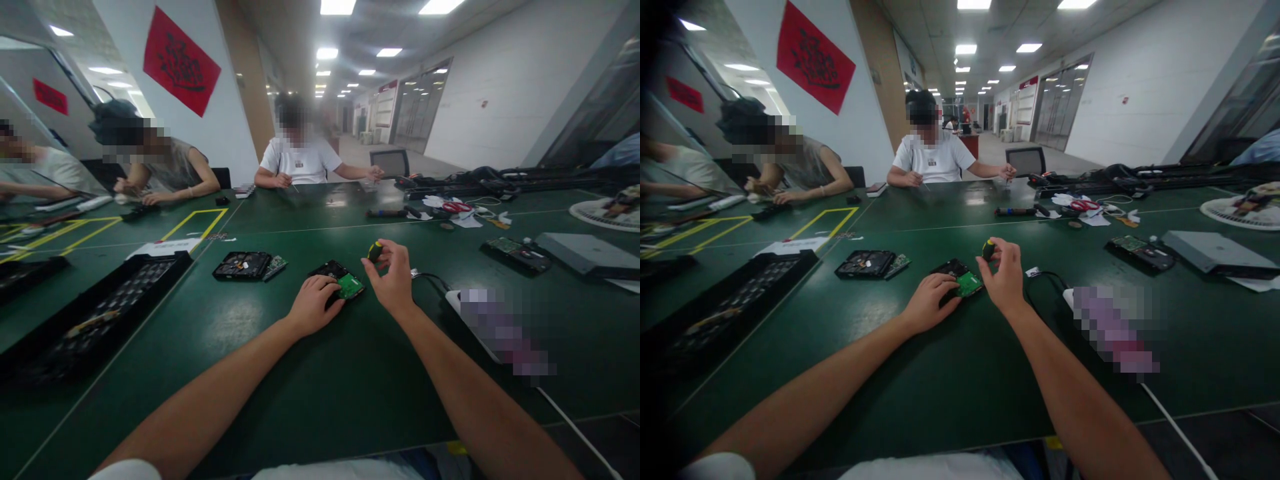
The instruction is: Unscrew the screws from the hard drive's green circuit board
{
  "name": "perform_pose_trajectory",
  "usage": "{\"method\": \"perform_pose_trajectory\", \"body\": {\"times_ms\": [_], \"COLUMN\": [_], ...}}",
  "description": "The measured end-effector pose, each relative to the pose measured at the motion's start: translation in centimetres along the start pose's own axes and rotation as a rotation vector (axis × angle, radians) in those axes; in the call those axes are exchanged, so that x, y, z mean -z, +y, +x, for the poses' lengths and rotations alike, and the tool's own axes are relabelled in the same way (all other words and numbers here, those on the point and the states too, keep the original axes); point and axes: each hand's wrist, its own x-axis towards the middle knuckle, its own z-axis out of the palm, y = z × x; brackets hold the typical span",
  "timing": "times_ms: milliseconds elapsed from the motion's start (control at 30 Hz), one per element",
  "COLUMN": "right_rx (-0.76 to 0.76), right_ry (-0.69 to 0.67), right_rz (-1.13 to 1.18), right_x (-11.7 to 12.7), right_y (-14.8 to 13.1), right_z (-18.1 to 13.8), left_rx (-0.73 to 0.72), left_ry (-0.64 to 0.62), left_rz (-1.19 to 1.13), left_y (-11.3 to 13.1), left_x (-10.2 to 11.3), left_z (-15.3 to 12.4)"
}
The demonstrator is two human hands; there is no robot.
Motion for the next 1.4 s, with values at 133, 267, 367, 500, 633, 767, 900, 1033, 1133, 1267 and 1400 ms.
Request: {"method": "perform_pose_trajectory", "body": {"times_ms": [133, 267, 367, 500, 633, 767, 900, 1033, 1133, 1267, 1400], "right_rx": [0.009, 0.005, 0.016, 0.022, 0.017, 0.028, 0.052, 0.041, 0.027, 0.026, 0.034], "right_ry": [-0.004, -0.009, 0.004, -0.028, -0.063, -0.056, -0.047, -0.06, -0.05, -0.03, -0.046], "right_rz": [0.022, 0.076, 0.022, -0.013, 0.054, 0.038, -0.024, 0.043, 0.076, 0.023, 0.056], "right_x": [-0.08, -0.06, 0.14, 0.38, 0.28, 0.36, 0.59, 0.46, 0.32, 0.37, 0.27], "right_y": [-0.27, -0.42, -0.38, -0.35, -0.44, -0.64, -0.81, -0.73, -0.57, -0.58, -0.75], "right_z": [-0.04, -0.02, 0.12, 0.27, 0.22, 0.29, 0.45, 0.41, 0.39, 0.49, 0.45], "left_rx": [0.004, -0.002, 0.0, -0.002, -0.007, -0.008, 0.003, -0.007, -0.011, -0.011, -0.012], "left_ry": [0.005, 0.002, 0.004, 0.002, 0.006, 0.003, 0.005, 0.008, 0.015, 0.02, 0.009], "left_rz": [0.007, 0.004, 0.0, 0.004, 0.005, 0.007, 0.007, 0.005, 0.005, 0.002, 0.004], "left_y": [0.01, 0.03, 0.0, 0.0, 0.08, 0.11, 0.06, -0.06, -0.14, -0.14, -0.05], "left_x": [0.04, 0.06, 0.02, 0.04, 0.16, 0.12, -0.05, -0.14, -0.19, -0.17, -0.02], "left_z": [0.02, 0.05, 0.03, 0.04, 0.08, 0.07, 0.04, 0.02, 0.0, -0.01, 0.04]}}
